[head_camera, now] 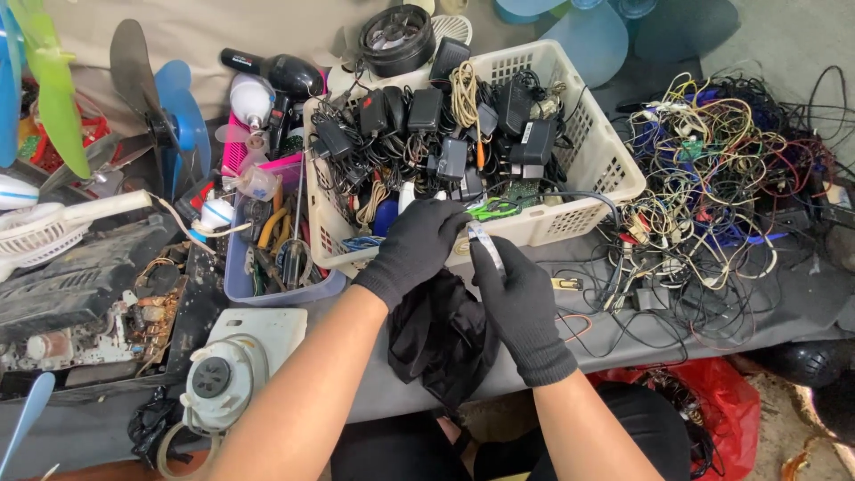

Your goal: The person is organizing and sorting through various electronic cables and power adapters on a cluttered workbench, including wrapping a cable and placing it in a pouch.

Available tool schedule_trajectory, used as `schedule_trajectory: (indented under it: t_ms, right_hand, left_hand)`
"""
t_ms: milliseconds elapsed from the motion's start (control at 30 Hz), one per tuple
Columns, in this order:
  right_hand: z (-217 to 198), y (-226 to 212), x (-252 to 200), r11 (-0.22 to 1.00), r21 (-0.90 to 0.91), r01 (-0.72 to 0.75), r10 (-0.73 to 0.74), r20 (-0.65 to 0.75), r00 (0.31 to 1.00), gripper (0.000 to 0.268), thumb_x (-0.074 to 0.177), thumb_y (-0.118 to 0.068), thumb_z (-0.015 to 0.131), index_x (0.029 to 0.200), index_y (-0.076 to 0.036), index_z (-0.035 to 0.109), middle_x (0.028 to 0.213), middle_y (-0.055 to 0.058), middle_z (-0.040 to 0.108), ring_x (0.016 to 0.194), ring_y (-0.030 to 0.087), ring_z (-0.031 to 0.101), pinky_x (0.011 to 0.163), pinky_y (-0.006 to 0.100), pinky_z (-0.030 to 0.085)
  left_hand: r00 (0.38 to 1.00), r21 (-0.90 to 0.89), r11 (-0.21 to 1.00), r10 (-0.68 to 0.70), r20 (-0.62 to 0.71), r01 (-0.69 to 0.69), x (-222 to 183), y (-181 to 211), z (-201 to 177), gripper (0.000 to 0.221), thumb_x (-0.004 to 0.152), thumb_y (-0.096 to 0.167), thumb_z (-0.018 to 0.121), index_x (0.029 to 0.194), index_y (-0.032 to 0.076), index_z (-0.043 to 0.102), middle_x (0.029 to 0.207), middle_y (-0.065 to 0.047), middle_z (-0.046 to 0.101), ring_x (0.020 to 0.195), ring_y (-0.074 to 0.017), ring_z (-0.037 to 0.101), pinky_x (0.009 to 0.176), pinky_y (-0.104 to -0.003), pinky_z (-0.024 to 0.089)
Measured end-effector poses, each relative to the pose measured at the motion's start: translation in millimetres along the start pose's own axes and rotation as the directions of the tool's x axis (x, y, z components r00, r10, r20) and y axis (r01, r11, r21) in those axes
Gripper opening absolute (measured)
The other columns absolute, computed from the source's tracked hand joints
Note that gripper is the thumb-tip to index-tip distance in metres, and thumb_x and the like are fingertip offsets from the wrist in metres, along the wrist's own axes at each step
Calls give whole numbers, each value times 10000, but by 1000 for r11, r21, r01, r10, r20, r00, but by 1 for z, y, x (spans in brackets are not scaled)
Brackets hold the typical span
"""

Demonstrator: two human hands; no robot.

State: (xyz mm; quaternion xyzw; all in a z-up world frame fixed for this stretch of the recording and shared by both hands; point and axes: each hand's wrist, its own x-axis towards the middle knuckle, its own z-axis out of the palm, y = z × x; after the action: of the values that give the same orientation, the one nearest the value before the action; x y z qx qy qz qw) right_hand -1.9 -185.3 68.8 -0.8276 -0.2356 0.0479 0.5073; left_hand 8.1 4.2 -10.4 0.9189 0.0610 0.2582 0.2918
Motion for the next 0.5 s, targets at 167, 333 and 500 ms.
schedule_trajectory:
  t_ms: [167, 333, 500]
  right_hand:
    - [1, -7, 3, 975, -212, -65, 80, 67, 995, 512, 1031, -555, 473, 1214, -137, 705, 815, 186, 760, 934, 441, 718, 822, 544, 555]
    - [1, -9, 1, 957, -288, -38, 69, 97, 993, 528, 1049, -544, 445, 1239, -114, 686, 894, 245, 751, 969, 471, 710, 841, 553, 558]
    - [10, 5, -7, 953, -282, -112, 140, 79, 987, 519, 1019, -572, 500, 1272, -162, 693, 1013, 206, 761, 1042, 428, 700, 899, 551, 554]
  left_hand:
    - [993, 151, 988, 6, -118, 12, -2, -22, 26, 225, 1032, 460, 630, 1158, 303, 731, 976, -2, 745, 1016, -210, 707, 927, -349, 570]
    - [995, 96, 995, -14, -101, 23, -3, -9, 11, 221, 1040, 419, 626, 1130, 260, 750, 958, -45, 747, 995, -259, 706, 918, -383, 567]
    - [975, -15, 986, -161, 153, 165, 3, 19, -19, 229, 1049, 334, 590, 1141, 198, 749, 1038, -135, 756, 1041, -342, 705, 920, -453, 568]
